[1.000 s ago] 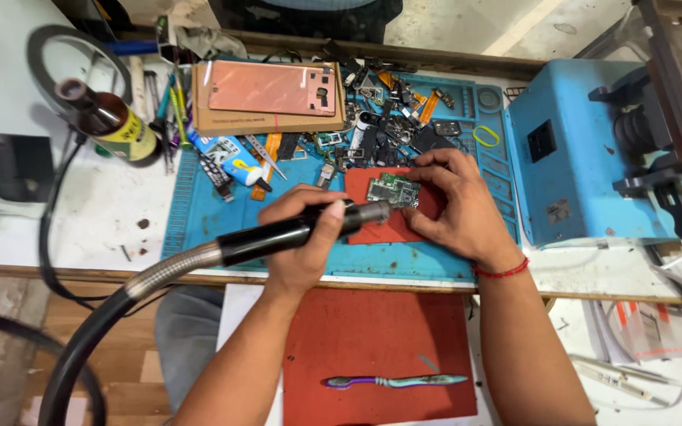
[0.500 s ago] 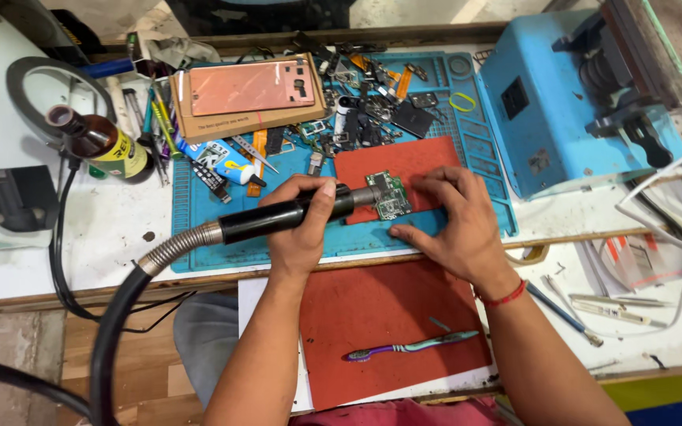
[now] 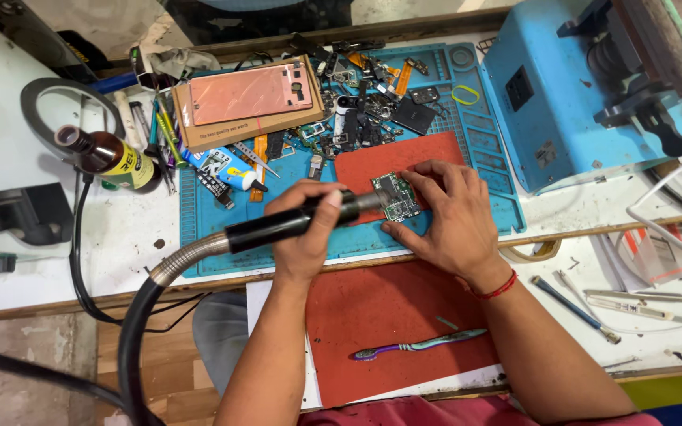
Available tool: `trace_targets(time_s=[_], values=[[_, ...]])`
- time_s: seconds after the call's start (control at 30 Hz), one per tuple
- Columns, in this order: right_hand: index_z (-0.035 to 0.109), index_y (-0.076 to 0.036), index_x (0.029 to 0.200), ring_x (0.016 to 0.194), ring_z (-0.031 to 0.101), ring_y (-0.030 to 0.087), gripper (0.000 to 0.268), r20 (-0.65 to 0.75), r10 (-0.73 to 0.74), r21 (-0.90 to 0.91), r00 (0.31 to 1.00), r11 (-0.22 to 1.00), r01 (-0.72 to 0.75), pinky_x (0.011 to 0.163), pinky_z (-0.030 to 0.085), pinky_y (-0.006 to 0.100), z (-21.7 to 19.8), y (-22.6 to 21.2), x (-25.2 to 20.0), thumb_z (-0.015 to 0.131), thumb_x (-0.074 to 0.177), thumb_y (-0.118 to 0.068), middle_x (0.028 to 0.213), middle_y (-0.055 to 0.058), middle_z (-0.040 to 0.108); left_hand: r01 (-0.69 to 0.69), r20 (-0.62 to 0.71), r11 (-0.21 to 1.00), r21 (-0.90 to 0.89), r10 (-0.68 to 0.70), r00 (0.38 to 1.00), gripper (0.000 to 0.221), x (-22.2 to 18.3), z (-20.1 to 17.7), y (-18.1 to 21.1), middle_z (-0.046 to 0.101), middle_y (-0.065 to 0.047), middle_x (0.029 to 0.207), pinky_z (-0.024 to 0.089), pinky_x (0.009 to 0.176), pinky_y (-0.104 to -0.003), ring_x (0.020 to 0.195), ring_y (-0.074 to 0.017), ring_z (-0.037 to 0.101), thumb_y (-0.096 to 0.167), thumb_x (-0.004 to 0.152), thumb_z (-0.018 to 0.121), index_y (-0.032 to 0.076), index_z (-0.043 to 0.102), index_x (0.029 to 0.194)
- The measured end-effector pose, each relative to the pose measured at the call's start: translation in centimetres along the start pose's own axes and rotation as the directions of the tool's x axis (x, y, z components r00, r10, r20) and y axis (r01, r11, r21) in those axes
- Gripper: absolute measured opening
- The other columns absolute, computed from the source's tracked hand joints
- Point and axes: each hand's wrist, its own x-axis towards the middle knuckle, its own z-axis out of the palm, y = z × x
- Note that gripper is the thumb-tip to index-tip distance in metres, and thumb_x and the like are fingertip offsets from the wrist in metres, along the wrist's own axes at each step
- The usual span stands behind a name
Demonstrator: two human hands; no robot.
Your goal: The person heats a circuit board with a hot air station tool and uses their fingers to touch parts of the board while it rests on a red mat.
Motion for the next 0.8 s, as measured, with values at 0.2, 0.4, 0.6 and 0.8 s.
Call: trace_targets(time_s=[0.2,0.4,0.6,0.8], values=[[0.07,-0.008,0.128,0.117,0.053,0.033,0.07,-0.014,-0.01,0.022,1.0,1.0,0.011,0.099,0.042,0.046,-0.1,0.1,-0.3,0.086,0.074,-0.048,0.128,0.009,0.061,-0.032,-0.21,0.997,0.069,0.046,0.977,0.021,0.3,0.7,-0.1,0.074,-0.008,0.097,0.053,0.088,-0.029,0.091,-0.0142,0.068,0.02,0.101,0.07,0.0,0.072,0.103],[0.07,-0.006,0.128,0.116,0.053,0.034,0.07,-0.022,-0.024,0.024,0.999,0.999,0.024,0.101,0.043,0.046,-0.2,0.1,-0.2,0.086,0.074,-0.049,0.127,0.01,0.061,-0.002,-0.236,0.999,0.038,0.011,0.972,0.02,0.3,0.8,0.0,0.073,-0.008,0.096,0.053,0.086,-0.028,0.09,-0.0133,0.066,0.019,0.099,0.071,0.0,0.072,0.103],[0.07,-0.007,0.127,0.116,0.053,0.034,0.07,-0.023,-0.033,0.022,0.999,0.999,0.033,0.101,0.043,0.046,-0.2,0.1,-0.2,0.085,0.074,-0.049,0.127,0.01,0.061,-0.111,-0.147,0.979,0.17,0.137,0.98,0.019,0.2,0.7,0.0,0.072,-0.008,0.095,0.053,0.083,-0.028,0.087,-0.0131,0.066,0.019,0.098,0.072,0.0,0.073,0.101],[0.069,-0.006,0.129,0.116,0.053,0.034,0.071,-0.01,-0.036,0.016,0.999,0.999,0.036,0.101,0.043,0.047,-0.2,0.2,-0.3,0.085,0.075,-0.049,0.128,0.011,0.06,-0.096,0.03,0.992,0.086,0.094,0.995,0.019,0.1,0.0,0.4,0.073,-0.009,0.096,0.052,0.082,-0.027,0.086,-0.0138,0.068,0.018,0.097,0.071,0.0,0.073,0.102]])
